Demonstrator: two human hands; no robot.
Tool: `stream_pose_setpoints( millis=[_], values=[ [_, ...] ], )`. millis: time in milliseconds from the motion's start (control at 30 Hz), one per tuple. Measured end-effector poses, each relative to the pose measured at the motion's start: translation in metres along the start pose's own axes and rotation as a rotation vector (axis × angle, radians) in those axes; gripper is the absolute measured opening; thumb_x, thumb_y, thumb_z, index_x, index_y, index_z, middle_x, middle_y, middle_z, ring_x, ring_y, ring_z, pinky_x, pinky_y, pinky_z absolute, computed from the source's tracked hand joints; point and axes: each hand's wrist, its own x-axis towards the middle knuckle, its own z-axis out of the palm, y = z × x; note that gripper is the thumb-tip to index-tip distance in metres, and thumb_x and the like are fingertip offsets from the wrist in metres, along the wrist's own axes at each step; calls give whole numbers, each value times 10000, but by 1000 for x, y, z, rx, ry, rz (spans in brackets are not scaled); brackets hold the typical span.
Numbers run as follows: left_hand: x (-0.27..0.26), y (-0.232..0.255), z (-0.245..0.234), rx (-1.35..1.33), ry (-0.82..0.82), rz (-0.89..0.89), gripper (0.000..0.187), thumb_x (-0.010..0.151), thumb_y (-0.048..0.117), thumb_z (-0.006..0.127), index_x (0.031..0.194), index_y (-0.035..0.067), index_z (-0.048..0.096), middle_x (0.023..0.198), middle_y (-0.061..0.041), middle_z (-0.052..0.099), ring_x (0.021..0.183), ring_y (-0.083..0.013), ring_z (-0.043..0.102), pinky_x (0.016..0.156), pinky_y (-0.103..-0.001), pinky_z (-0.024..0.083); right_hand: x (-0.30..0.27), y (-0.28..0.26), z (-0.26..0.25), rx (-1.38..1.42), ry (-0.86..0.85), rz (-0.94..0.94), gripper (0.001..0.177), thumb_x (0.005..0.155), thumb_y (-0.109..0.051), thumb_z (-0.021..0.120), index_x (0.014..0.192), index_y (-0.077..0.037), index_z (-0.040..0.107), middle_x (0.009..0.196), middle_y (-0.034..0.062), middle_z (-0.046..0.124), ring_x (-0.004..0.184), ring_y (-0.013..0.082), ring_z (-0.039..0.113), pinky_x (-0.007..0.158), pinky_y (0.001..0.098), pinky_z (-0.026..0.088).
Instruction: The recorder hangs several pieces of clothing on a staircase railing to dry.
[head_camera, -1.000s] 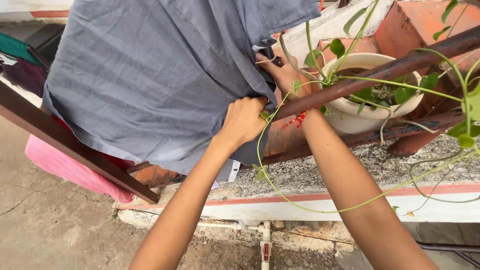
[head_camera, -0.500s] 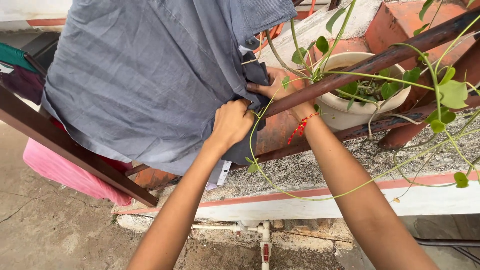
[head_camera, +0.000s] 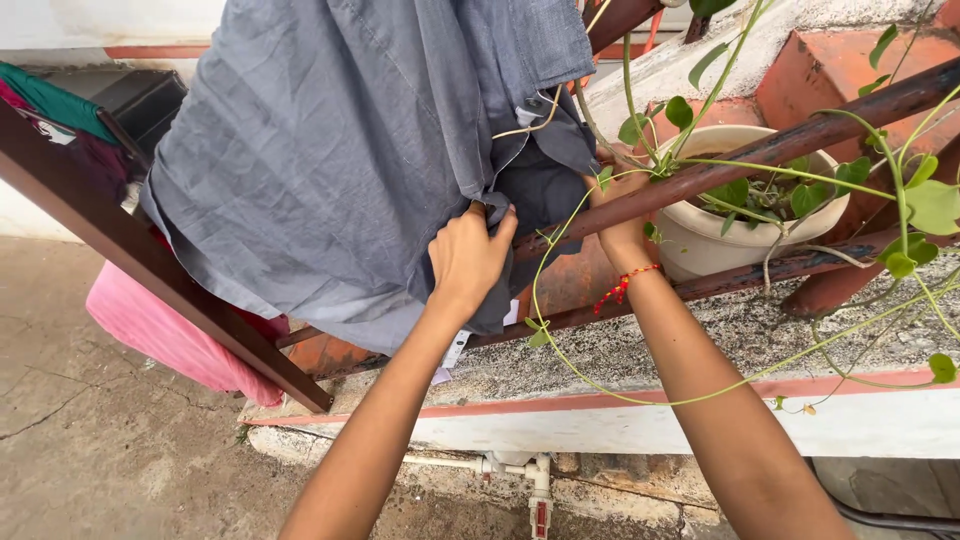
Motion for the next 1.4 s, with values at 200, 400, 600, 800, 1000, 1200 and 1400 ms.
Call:
stream_pose_setpoints(
  millis=[200, 400, 600, 800, 1000, 1200, 1400],
  values=[
    [9, 25, -18, 44, 3, 24, 684, 793, 698, 692, 777, 16, 737, 783, -259, 712, 767, -455, 706, 691, -540, 556, -19, -15, -27, -57, -198, 237, 379, 1067, -205, 610, 1386, 1, 620, 1251, 71, 646, 1087, 123, 569, 967, 294, 471],
    [12, 22, 0, 71, 30, 29, 628, 806, 636, 714, 790, 9, 732, 799, -246, 724, 770, -441, 717, 685, -535, 561, -24, 0, -41, 231, -148, 387, 433, 1076, -234, 584, 1449, -14, 575, 1324, 51, 568, 1134, 122, 538, 987, 300, 458],
    [12, -6, 16, -64, 153, -99, 518, 898, 473, 669, 828, -35, 744, 867, -303, 707, 847, -486, 693, 790, -560, 534, -25, 4, -50, 282, -51, 542, 386, 1023, -191, 626, 1380, -51, 583, 1244, 39, 657, 1119, 123, 579, 1007, 303, 460],
    [20, -19, 20, -125, 185, -93, 515, 924, 445, 630, 857, -53, 742, 890, -303, 710, 871, -496, 687, 821, -574, 515, -11, 29, -44, 1263, 56, 734, 341, 920, -411, 605, 1050, -98, 645, 1039, 88, 663, 1036, 284, 637, 972, 471, 516],
    [46, -1, 16, -213, 188, -83, 508, 928, 467, 617, 916, -18, 765, 911, -302, 711, 887, -505, 674, 812, -566, 518, 47, 31, -5, 621, -24, 522, 425, 993, -349, 576, 1299, -63, 647, 1322, 60, 627, 1249, 169, 598, 1091, 324, 459],
    [63, -6, 33, -123, 279, -55, 565, 839, 530, 713, 872, -33, 747, 924, -299, 713, 867, -485, 696, 770, -553, 542, 66, 31, -1, 433, -961, 437, 290, 1050, -82, 643, 1309, 46, 670, 1220, 94, 673, 1075, 162, 604, 963, 301, 510],
    [57, 12, 33, -132, 173, -94, 582, 851, 571, 708, 864, -9, 754, 903, -267, 730, 896, -464, 701, 801, -547, 539, 51, -53, 4, 731, -600, 346, 266, 1067, -175, 640, 1267, 0, 654, 1170, 47, 698, 1100, 154, 632, 1007, 332, 525]
  ],
)
